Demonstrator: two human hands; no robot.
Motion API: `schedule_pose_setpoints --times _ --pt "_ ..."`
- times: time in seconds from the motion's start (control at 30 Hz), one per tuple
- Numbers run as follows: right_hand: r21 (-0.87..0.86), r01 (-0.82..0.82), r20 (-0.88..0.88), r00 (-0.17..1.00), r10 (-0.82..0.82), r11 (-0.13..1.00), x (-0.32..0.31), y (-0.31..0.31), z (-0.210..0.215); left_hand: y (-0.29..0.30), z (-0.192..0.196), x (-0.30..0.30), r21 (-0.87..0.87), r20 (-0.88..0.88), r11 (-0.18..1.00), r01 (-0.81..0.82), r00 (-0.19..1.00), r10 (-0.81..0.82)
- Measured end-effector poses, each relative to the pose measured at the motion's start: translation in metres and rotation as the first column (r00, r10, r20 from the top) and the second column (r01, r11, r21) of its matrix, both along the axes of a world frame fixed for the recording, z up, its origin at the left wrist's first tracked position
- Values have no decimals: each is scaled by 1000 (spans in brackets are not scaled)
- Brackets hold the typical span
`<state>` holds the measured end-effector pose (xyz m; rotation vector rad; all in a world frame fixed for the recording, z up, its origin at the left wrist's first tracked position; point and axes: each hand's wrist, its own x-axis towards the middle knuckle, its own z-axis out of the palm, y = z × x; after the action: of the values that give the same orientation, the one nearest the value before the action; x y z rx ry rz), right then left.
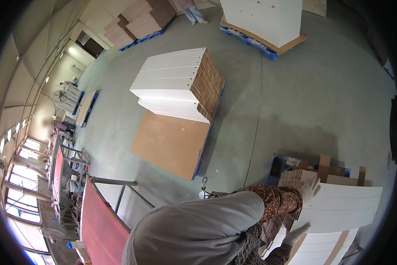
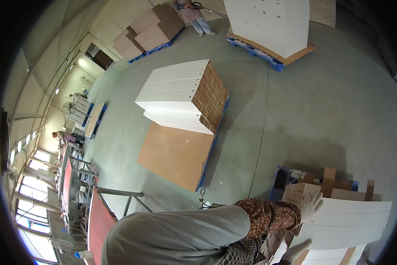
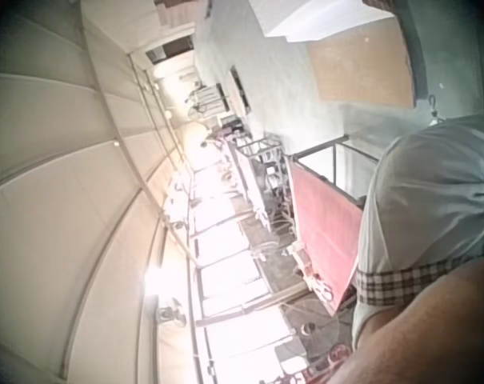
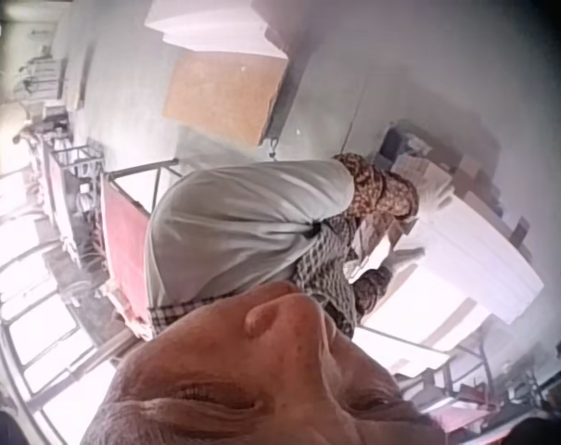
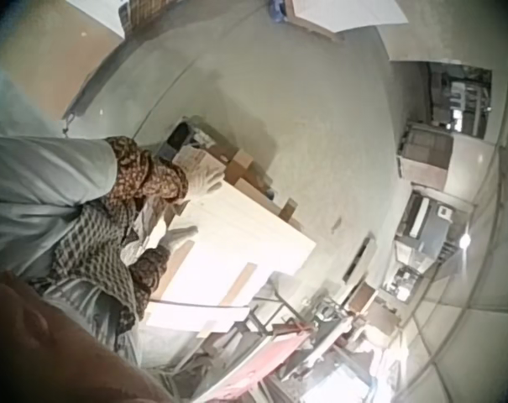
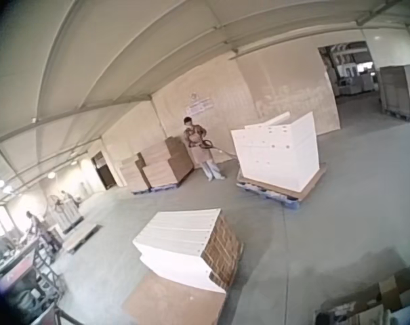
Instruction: Moving and stacking white furniture panels from one pallet to another in a workshop.
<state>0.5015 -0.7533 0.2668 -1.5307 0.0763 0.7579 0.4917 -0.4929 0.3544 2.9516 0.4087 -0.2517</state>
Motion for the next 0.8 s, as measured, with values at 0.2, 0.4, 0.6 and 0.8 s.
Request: schedule_pose_setpoints --times 0.2,0.4,0.6,0.8 --pt "84 118 -190 977 -100 989 -12 23 23 6 -6 -2 -29 -33 1000 -8 999 7" --pt "-240 -100 322 930 177 966 -9 -5 -23 -1 -4 2 35 3 999 1 1000 -1" --pt "-127 -19 174 984 41 992 -5 -6 -25 -1 5 0 -26 -12 999 19 1000 -19" --pt "78 147 -168 977 -133 986 -13 19 5 5 13 -9 -8 -50 1000 17 999 -18"
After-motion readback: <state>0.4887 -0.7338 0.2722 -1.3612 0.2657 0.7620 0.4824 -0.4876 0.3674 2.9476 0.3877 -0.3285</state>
